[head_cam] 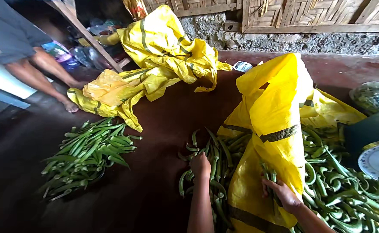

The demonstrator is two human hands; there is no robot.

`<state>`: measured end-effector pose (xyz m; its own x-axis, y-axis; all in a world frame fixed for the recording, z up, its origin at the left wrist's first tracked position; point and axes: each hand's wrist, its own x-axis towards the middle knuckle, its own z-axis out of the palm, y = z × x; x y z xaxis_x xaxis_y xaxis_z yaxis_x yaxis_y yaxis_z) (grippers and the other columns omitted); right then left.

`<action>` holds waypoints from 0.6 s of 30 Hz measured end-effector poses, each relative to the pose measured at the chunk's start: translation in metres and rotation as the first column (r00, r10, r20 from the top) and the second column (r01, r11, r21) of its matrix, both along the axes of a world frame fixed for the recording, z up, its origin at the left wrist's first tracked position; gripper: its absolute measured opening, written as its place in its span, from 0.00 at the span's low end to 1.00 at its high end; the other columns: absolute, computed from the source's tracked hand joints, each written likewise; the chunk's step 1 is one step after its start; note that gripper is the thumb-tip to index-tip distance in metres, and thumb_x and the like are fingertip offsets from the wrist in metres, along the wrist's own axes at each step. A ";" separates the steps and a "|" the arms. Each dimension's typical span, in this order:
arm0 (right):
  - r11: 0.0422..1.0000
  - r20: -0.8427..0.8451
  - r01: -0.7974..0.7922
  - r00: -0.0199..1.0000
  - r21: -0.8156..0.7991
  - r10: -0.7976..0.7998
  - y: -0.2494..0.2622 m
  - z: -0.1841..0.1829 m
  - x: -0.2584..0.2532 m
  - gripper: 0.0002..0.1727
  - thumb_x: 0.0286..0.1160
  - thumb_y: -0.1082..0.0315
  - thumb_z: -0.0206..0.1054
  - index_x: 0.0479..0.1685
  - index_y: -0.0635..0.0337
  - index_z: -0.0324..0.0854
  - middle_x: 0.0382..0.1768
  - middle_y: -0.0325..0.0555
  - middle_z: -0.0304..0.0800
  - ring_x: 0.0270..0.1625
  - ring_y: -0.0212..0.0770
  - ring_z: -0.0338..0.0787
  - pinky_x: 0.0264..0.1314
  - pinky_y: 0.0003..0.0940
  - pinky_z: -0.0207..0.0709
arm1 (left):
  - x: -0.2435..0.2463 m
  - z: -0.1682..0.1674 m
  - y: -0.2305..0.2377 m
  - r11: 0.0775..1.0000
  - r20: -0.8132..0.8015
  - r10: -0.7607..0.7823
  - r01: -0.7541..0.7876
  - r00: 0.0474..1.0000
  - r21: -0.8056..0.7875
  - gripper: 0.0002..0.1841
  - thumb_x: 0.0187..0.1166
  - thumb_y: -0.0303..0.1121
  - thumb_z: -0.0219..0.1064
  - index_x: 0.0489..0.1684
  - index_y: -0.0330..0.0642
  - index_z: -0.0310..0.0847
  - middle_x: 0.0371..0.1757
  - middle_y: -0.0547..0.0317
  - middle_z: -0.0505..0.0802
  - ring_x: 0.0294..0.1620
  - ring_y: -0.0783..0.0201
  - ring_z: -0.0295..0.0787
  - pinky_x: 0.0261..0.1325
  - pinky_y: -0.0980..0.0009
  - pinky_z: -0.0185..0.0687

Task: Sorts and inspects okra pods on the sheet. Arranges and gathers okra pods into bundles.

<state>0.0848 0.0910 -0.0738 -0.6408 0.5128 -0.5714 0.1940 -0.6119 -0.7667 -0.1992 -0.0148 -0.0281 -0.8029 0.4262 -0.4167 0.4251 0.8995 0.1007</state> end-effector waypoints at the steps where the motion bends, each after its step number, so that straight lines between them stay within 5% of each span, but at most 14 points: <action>1: 1.000 0.002 -0.003 1.000 0.002 0.003 0.001 0.000 0.000 0.17 0.79 0.66 0.58 0.63 0.60 0.75 0.22 0.39 0.84 0.26 0.40 0.89 0.39 0.40 0.89 | -0.004 -0.009 0.009 0.999 0.017 0.006 -0.005 1.000 -0.048 0.19 0.85 0.34 0.60 0.73 0.43 0.83 0.71 0.43 0.88 0.80 0.41 0.76 0.80 0.39 0.68; 4: 1.000 -0.004 0.007 1.000 -0.001 -0.007 0.000 0.002 -0.001 0.17 0.79 0.66 0.58 0.63 0.60 0.75 0.22 0.39 0.83 0.25 0.39 0.88 0.39 0.40 0.89 | -0.009 -0.027 0.023 0.995 0.012 0.066 -0.065 0.998 -0.070 0.21 0.79 0.29 0.64 0.72 0.43 0.83 0.73 0.43 0.86 0.83 0.39 0.72 0.79 0.40 0.69; 7: 1.000 0.004 0.024 1.000 -0.005 -0.024 0.000 0.000 -0.002 0.13 0.80 0.68 0.59 0.58 0.62 0.77 0.22 0.40 0.84 0.25 0.40 0.89 0.39 0.40 0.90 | -0.022 -0.036 0.012 0.967 0.123 0.125 -0.148 0.985 0.207 0.21 0.82 0.42 0.67 0.69 0.42 0.85 0.69 0.40 0.89 0.76 0.39 0.80 0.76 0.37 0.72; 8: 1.000 0.018 0.020 1.000 -0.008 -0.020 0.000 0.001 -0.002 0.10 0.80 0.68 0.59 0.53 0.62 0.77 0.22 0.41 0.85 0.26 0.40 0.89 0.40 0.40 0.90 | -0.023 -0.039 0.003 0.896 0.176 0.144 -0.204 0.974 0.394 0.21 0.83 0.41 0.68 0.66 0.36 0.85 0.66 0.35 0.89 0.73 0.38 0.82 0.77 0.39 0.72; 10: 1.000 0.054 0.000 0.999 0.000 0.000 0.000 0.001 -0.003 0.05 0.81 0.69 0.61 0.42 0.61 0.78 0.21 0.42 0.88 0.27 0.40 0.90 0.42 0.39 0.89 | -0.014 -0.037 -0.012 0.598 0.314 0.126 -0.325 0.941 0.733 0.18 0.84 0.33 0.67 0.64 0.28 0.83 0.60 0.35 0.90 0.64 0.45 0.87 0.72 0.48 0.79; 13: 0.998 0.062 -0.053 0.997 0.024 0.051 -0.001 0.004 -0.002 0.06 0.78 0.66 0.65 0.40 0.60 0.79 0.23 0.42 0.89 0.29 0.39 0.91 0.43 0.37 0.87 | 0.020 -0.003 -0.032 0.248 0.582 -0.091 -0.548 0.808 0.799 0.17 0.87 0.27 0.54 0.68 0.27 0.75 0.54 0.47 0.92 0.55 0.61 0.90 0.64 0.63 0.84; 15: 0.999 0.070 -0.031 0.997 0.034 0.028 -0.003 0.013 -0.006 0.07 0.78 0.65 0.67 0.42 0.60 0.79 0.23 0.42 0.88 0.27 0.37 0.88 0.38 0.33 0.85 | 0.039 0.011 -0.042 0.219 0.661 -0.279 -0.624 0.697 0.750 0.16 0.85 0.30 0.51 0.64 0.32 0.74 0.44 0.55 0.93 0.45 0.63 0.92 0.54 0.64 0.89; 18: 0.998 -0.046 0.005 0.999 0.062 -0.002 -0.007 0.031 -0.019 0.12 0.76 0.66 0.68 0.53 0.62 0.80 0.31 0.42 0.89 0.27 0.34 0.87 0.34 0.29 0.84 | 0.059 0.019 -0.053 0.418 0.632 -0.400 -0.482 0.663 0.770 0.16 0.82 0.31 0.58 0.63 0.31 0.78 0.40 0.57 0.92 0.40 0.65 0.90 0.50 0.65 0.89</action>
<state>0.0660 0.0841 -0.0430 -0.6638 0.5487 -0.5082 0.1556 -0.5633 -0.8115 -0.1403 -0.0682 -0.0089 -0.4996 0.8393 -0.2146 -0.2096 0.1233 0.9700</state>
